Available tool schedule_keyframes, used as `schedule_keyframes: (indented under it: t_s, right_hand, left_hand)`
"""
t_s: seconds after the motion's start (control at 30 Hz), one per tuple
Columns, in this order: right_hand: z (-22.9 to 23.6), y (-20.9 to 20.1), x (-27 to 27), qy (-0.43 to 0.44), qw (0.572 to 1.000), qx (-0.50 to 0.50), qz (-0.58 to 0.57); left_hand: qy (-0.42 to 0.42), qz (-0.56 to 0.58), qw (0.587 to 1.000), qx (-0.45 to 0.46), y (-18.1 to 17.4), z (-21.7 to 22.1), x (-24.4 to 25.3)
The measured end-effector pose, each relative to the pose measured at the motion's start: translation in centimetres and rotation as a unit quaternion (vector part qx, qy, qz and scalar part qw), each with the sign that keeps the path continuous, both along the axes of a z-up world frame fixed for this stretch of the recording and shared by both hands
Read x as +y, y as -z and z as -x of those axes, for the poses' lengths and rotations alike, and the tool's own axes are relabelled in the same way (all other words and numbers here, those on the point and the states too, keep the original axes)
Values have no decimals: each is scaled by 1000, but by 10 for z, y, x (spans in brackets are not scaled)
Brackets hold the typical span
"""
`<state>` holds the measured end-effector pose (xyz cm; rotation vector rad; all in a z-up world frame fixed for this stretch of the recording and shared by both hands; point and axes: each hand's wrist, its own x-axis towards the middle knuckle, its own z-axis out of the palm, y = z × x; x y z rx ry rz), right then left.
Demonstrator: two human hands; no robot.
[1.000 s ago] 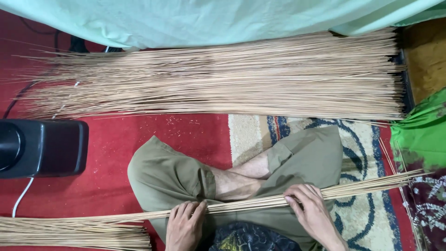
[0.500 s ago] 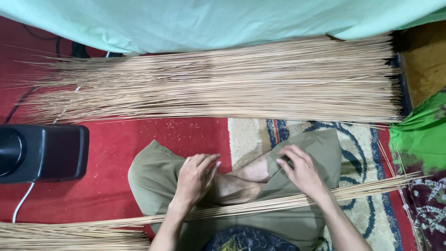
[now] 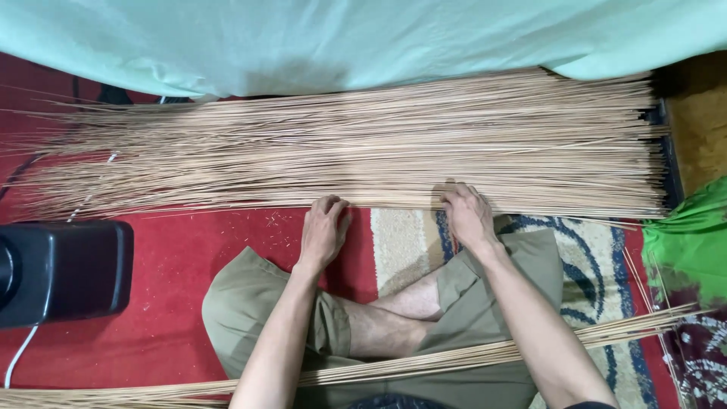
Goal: Organizing and aligning long rattan sticks into neat piles by hand.
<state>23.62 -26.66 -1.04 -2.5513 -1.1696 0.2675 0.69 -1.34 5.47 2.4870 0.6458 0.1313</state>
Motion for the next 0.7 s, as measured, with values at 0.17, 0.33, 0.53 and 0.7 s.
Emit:
schedule_keyframes:
  t_s: [0.17,0.33,0.53,0.7]
  right_hand:
    - [3,4,0,11,1000,-13,-7]
    - [9,-13,12,-8,996,-72,48]
    - [7,9,13,-23,991,-116,69]
    - [11,9,10,-20,989,-132,64]
  left_hand:
    - [-31,-27,999,5,47,1,8]
    - [-51,-69,996,-1,63,-4,12]
    - [-46,-98,994,1,76,-1,15]
    - [-55,-103,993,-12,80,-1,13]
